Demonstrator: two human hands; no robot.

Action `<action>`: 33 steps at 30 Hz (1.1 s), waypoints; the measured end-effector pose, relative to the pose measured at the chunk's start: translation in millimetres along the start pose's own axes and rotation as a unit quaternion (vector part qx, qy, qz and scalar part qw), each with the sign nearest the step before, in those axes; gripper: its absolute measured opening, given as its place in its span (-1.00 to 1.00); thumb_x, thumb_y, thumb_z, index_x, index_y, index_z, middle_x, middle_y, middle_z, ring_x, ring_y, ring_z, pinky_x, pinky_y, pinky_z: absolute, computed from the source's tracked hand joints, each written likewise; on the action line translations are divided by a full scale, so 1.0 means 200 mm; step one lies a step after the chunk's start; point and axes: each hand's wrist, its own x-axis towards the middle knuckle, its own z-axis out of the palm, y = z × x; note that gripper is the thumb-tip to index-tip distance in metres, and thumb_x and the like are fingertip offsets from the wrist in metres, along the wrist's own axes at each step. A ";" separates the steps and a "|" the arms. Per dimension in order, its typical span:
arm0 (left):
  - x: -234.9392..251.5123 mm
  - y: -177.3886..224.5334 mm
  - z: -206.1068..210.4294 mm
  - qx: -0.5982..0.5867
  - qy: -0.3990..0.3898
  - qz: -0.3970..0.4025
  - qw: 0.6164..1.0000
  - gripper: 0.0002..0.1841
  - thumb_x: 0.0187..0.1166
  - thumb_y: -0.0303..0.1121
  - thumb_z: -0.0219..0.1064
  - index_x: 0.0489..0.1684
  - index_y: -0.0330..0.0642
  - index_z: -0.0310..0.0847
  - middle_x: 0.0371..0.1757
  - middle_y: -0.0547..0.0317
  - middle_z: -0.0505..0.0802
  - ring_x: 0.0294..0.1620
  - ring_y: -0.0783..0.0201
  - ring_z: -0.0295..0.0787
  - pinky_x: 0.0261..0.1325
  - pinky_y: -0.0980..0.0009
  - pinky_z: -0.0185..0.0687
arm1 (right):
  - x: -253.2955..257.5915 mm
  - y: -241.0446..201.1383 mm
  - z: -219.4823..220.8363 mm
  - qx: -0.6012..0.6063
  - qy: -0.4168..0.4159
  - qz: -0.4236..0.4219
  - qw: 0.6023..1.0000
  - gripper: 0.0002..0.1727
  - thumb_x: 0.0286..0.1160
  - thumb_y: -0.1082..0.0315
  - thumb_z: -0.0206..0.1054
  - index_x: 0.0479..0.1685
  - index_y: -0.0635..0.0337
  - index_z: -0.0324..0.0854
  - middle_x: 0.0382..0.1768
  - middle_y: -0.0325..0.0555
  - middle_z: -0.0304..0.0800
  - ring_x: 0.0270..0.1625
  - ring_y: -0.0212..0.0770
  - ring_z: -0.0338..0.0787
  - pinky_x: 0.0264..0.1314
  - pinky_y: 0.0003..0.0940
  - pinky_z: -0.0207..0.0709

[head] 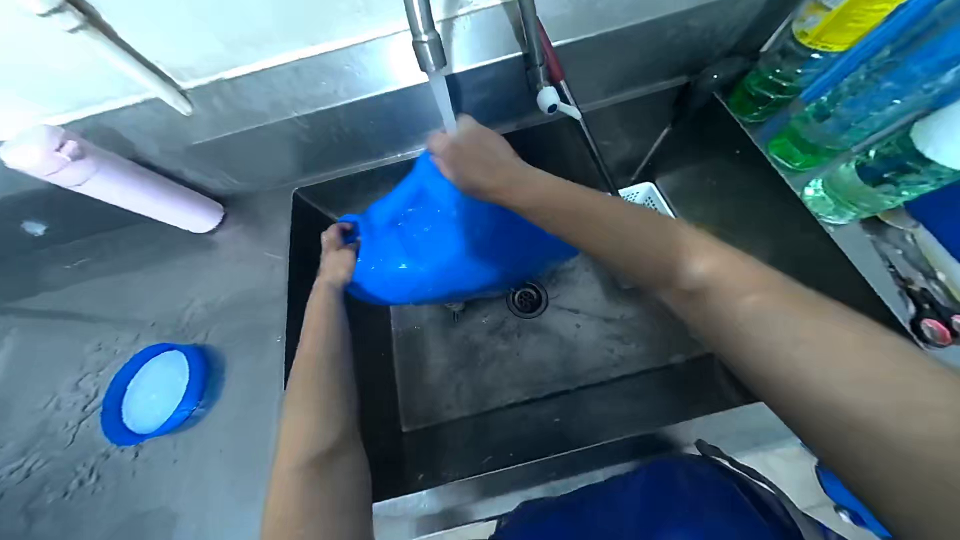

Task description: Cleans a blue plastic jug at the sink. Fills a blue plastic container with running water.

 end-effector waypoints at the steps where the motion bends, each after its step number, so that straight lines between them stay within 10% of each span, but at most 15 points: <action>1: 0.01 -0.05 -0.02 -0.006 0.006 -0.010 1.000 -0.53 0.68 -0.62 0.08 0.57 -0.59 0.26 0.59 -0.58 0.41 0.65 -0.34 0.31 0.65 -0.16 0.23 | 0.08 -0.05 0.01 -0.015 -0.009 -0.011 1.000 -0.65 0.77 0.34 0.08 0.20 0.37 0.71 0.18 0.30 0.77 0.37 0.28 0.71 0.33 0.13 0.58; 4: 0.04 -0.15 -0.05 -0.013 0.009 -0.029 0.999 -0.51 0.65 -0.60 0.07 0.59 -0.52 0.26 0.60 -0.52 0.43 0.63 -0.27 0.36 0.63 -0.14 0.26 | 0.26 -0.16 -0.01 -0.040 -0.094 0.003 0.995 -0.60 0.83 0.30 0.03 0.37 0.35 0.63 0.36 0.26 0.68 0.50 0.22 0.61 0.48 0.10 0.45; 7: 0.07 -0.13 -0.03 0.013 -0.007 -0.007 1.000 -0.52 0.59 -0.65 0.09 0.53 -0.53 0.31 0.59 -0.53 0.42 0.63 -0.30 0.34 0.62 -0.18 0.25 | 0.14 -0.11 0.07 0.012 0.051 0.045 0.998 -0.70 0.68 0.34 0.16 0.09 0.31 0.76 0.13 0.17 0.80 0.32 0.13 0.76 0.22 0.01 0.61; 14: -0.09 0.55 0.24 0.165 -0.085 0.037 0.982 -0.66 0.76 -0.48 0.16 0.35 -0.55 0.58 0.32 -0.56 0.70 0.48 -0.43 0.57 0.57 -0.32 0.29 | -0.50 0.38 -0.05 -0.007 0.195 0.170 0.966 -0.64 0.70 0.32 0.13 -0.13 0.49 0.71 0.01 0.33 0.78 0.14 0.23 0.80 0.13 0.14 0.63; 21: -0.13 1.00 0.71 0.227 -0.119 -0.010 0.967 -0.52 0.53 -0.42 0.33 0.46 -0.33 0.51 0.36 -0.38 0.72 0.41 -0.33 0.67 0.30 -0.35 0.57 | -0.77 0.67 -0.27 -0.013 0.048 0.293 0.955 -0.62 0.68 0.45 0.15 0.35 0.50 0.57 0.53 0.49 0.45 0.58 0.48 0.46 0.51 0.44 0.35; 25: -0.08 0.97 0.67 0.050 -0.101 -0.075 0.991 -0.39 0.61 -0.44 0.28 0.65 -0.42 0.20 0.32 -0.42 0.71 0.29 -0.22 0.75 0.27 -0.12 0.68 | -0.69 0.58 -0.09 -0.065 -0.039 0.152 0.985 -0.39 0.31 0.32 0.57 0.37 0.41 0.57 0.26 0.58 0.65 0.36 0.60 0.60 0.46 0.67 0.14; 29: -0.09 0.96 0.59 -0.324 -0.111 -0.121 0.932 -0.57 0.78 -0.48 0.01 0.60 -0.37 0.25 0.36 -0.28 0.56 0.17 0.03 0.57 0.19 0.16 0.60 | -0.67 0.55 0.00 -0.082 -0.017 0.149 0.985 -0.54 0.47 0.32 0.44 0.21 0.54 0.59 0.14 0.68 0.67 0.30 0.70 0.61 0.47 0.71 0.06; 33: -0.15 0.96 0.51 -0.390 -0.072 -0.139 0.907 -0.43 0.90 0.02 -0.13 0.58 -0.28 0.34 0.15 -0.13 0.74 -0.16 0.29 0.67 -0.09 0.45 0.58 | -0.65 0.53 0.02 -0.076 0.000 0.124 0.989 -0.54 0.48 0.35 0.42 0.19 0.60 0.57 0.14 0.71 0.65 0.32 0.72 0.59 0.48 0.70 0.05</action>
